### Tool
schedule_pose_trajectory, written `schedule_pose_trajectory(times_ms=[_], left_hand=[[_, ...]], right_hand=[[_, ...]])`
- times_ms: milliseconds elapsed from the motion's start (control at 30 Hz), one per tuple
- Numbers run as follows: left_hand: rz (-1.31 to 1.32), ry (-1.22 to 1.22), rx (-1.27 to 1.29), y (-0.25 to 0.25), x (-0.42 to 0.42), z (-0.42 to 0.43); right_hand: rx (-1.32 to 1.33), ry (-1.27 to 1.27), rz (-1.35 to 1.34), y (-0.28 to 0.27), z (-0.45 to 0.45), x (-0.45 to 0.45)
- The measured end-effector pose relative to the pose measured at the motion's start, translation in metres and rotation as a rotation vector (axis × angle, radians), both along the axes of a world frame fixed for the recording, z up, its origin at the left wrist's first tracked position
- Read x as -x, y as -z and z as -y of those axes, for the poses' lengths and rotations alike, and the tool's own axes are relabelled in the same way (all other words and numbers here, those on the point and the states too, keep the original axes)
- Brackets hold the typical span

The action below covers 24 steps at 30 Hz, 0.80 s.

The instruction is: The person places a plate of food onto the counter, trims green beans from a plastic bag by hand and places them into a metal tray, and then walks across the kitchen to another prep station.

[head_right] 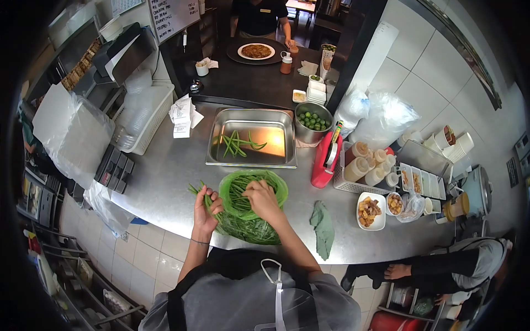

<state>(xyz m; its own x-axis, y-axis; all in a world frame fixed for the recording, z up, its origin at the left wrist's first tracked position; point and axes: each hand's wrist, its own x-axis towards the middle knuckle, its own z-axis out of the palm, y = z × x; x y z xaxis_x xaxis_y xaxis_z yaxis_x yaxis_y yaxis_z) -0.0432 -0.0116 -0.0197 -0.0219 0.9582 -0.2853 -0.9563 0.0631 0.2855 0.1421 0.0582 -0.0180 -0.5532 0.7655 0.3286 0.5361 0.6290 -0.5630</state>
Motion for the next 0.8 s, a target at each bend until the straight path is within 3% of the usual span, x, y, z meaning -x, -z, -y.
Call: schedule_pose_trajectory(times_ms=[133,200,300,567,633,700,767,800], left_hand=[[0.064,0.017,0.016,-0.002,0.001,0.001],[-0.164,-0.051,0.181,-0.010,-0.005,-0.001],[-0.354,-0.027,0.075,-0.015,-0.007,0.004],[-0.570,-0.067,0.058,-0.015,-0.002,0.007],[-0.608,-0.074,0.054,-0.018,-0.005,0.006],[-0.753,-0.017,0.045,-0.015,-0.006,0.007],[-0.847,0.025,0.049,-0.015,-0.008,0.005],[-0.946,0.075,0.052,-0.015,-0.010,0.006]], right_hand=[[0.002,-0.026,0.088,0.005,0.004,0.019],[0.068,-0.080,0.227,0.010,0.007,0.025],[0.091,-0.122,0.317,0.018,0.007,0.029],[0.189,-0.127,0.327,0.009,0.005,0.015],[0.167,-0.130,0.274,0.018,0.000,0.011],[0.233,-0.044,-0.079,0.017,-0.006,0.008],[0.162,-0.040,-0.165,0.009,-0.011,0.003],[0.261,-0.035,-0.254,0.000,-0.011,0.002]])
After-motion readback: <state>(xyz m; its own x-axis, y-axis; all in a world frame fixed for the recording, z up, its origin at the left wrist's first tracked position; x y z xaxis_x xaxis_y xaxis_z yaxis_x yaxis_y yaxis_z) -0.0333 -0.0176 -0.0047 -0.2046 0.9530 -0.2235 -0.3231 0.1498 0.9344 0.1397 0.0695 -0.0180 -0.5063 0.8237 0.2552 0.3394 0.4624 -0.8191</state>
